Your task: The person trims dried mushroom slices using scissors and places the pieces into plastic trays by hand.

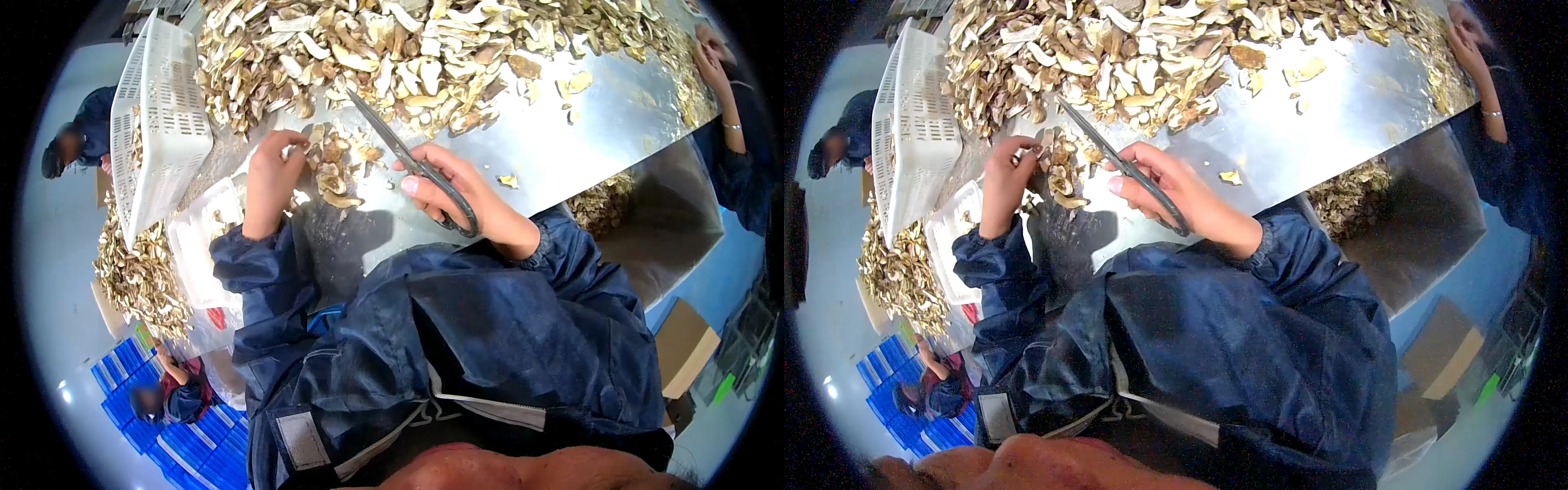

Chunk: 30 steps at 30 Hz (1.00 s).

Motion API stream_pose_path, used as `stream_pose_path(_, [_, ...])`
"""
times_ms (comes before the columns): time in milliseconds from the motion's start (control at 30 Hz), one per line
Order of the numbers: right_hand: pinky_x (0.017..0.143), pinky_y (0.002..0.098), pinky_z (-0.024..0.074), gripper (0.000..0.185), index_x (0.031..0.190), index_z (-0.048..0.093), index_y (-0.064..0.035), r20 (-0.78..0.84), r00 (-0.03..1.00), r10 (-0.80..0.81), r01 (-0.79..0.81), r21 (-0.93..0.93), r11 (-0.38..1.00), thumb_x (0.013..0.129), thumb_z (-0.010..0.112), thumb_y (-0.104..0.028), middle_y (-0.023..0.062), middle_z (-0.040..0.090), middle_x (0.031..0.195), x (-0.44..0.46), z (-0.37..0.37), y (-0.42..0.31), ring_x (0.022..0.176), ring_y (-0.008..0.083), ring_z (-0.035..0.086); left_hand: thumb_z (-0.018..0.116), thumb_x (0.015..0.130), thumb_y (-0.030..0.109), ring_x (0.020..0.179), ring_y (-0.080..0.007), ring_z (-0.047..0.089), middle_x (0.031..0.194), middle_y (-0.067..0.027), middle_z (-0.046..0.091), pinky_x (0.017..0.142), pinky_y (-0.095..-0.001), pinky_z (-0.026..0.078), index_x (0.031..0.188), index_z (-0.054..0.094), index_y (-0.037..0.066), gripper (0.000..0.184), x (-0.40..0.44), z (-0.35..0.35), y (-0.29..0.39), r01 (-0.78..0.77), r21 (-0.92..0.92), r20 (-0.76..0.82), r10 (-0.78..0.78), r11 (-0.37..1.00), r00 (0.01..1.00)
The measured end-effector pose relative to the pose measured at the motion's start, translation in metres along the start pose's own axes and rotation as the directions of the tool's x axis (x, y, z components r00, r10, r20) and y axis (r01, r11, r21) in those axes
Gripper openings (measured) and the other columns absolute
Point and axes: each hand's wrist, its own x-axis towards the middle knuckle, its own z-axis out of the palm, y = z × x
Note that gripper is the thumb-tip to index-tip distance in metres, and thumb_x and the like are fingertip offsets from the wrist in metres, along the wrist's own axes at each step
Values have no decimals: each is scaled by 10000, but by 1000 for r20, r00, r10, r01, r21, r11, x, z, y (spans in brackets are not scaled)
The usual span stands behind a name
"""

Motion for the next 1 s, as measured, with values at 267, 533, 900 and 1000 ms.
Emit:
stream_pose_path(267, [517,219,330,331,1201,590,-71,-21,999,-37,38,49,998,996,669,-318,-30,510,703,-1,3,3,580,41,433,674,887,137,830,-321,646,952,-184,674,746,-378,511,1019,699,-9,199,9,13,-2,-34,71,-64,38,997,997])
stream_pose_path(533, [542,259,381,338,1174,601,-72,-56,995,-82,74,-132,988,977,693,-331,2,539,709,-2,6,3,605,79,486,675,886,109,591,-102,552,694,-25,606,557,-245,428,871,657,5,107,-7,1,22,261,-308,23,-267,915,963])
stream_pose_path(900, [597,341,446,458,1158,604,-63,46,975,-218,197,-635,747,882,785,-380,77,567,751,-14,23,-19,653,188,558,675,897,75,559,-16,416,676,82,513,520,-185,328,863,603,100,84,-47,-9,61,370,-857,266,-308,358,914])
stream_pose_path(1000, [596,345,444,449,1146,608,-68,62,988,-139,148,-617,773,886,777,-393,88,584,758,-13,22,-19,659,190,574,688,901,90,561,-16,415,690,85,521,511,-183,330,850,604,112,101,-51,-6,57,413,-846,325,-290,337,900])
